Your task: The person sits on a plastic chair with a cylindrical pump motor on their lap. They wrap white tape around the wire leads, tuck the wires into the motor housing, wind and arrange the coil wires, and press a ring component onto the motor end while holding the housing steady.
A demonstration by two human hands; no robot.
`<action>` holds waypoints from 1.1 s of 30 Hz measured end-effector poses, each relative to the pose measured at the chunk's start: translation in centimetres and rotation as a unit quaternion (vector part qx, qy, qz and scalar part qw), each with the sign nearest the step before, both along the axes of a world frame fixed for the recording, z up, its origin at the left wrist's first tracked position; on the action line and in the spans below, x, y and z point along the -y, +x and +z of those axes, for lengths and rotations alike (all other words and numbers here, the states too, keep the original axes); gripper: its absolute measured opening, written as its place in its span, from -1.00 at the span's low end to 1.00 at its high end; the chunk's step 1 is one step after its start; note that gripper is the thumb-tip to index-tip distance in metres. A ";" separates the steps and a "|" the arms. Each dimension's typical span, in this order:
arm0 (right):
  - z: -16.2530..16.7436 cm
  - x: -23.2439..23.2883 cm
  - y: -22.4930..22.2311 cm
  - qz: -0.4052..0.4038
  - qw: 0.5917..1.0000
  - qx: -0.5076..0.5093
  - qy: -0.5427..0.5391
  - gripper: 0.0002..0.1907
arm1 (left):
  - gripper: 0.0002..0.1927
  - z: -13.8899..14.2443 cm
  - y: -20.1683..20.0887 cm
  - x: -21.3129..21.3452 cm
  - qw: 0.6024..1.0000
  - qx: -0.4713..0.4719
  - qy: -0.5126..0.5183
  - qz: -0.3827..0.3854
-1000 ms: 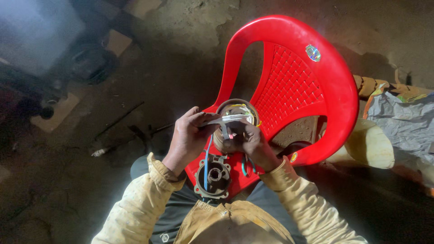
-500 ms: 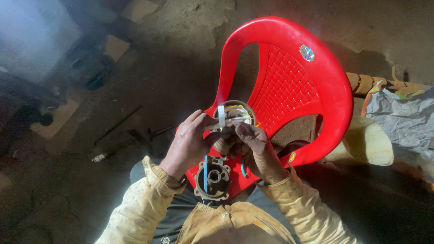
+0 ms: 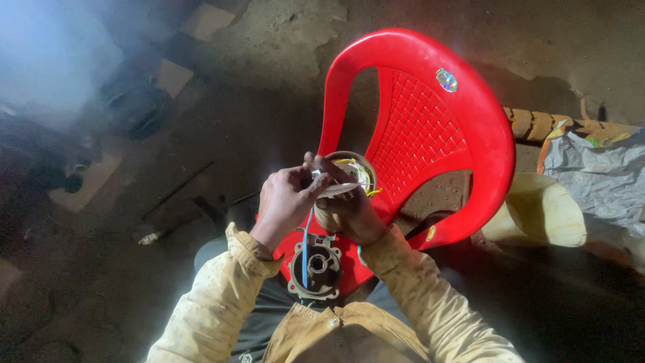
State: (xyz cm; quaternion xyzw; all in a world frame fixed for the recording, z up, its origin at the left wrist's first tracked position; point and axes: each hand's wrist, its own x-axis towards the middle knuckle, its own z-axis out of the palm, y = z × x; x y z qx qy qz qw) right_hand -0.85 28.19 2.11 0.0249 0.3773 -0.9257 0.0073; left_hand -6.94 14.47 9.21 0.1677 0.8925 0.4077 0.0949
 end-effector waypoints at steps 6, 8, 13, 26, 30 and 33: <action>-1.1 -1.8 0.0 0.204 0.952 -0.133 -0.185 -0.70 | -0.74 0.7 -0.3 1.9 0.980 0.025 0.090 -0.176; -1.2 -2.3 0.2 0.240 0.939 -0.139 -0.203 -0.78 | -0.78 0.5 0.1 2.0 0.981 -0.036 0.103 -0.162; -0.3 -2.2 1.7 0.091 0.990 -0.088 0.062 -0.81 | -0.85 0.0 0.6 2.1 0.975 -0.119 0.125 -0.142; 5.0 -1.7 5.5 0.042 0.993 -0.039 0.105 -0.71 | -0.70 0.4 0.9 1.9 0.965 -0.127 0.140 -0.182; 5.3 -2.1 5.2 0.047 0.993 -0.063 0.092 -0.68 | -0.60 1.0 1.5 2.2 0.947 -0.215 0.095 -0.219; 3.7 -2.6 4.9 0.024 0.996 0.049 0.076 -0.64 | -0.58 1.1 1.9 1.9 0.950 -0.223 0.089 -0.200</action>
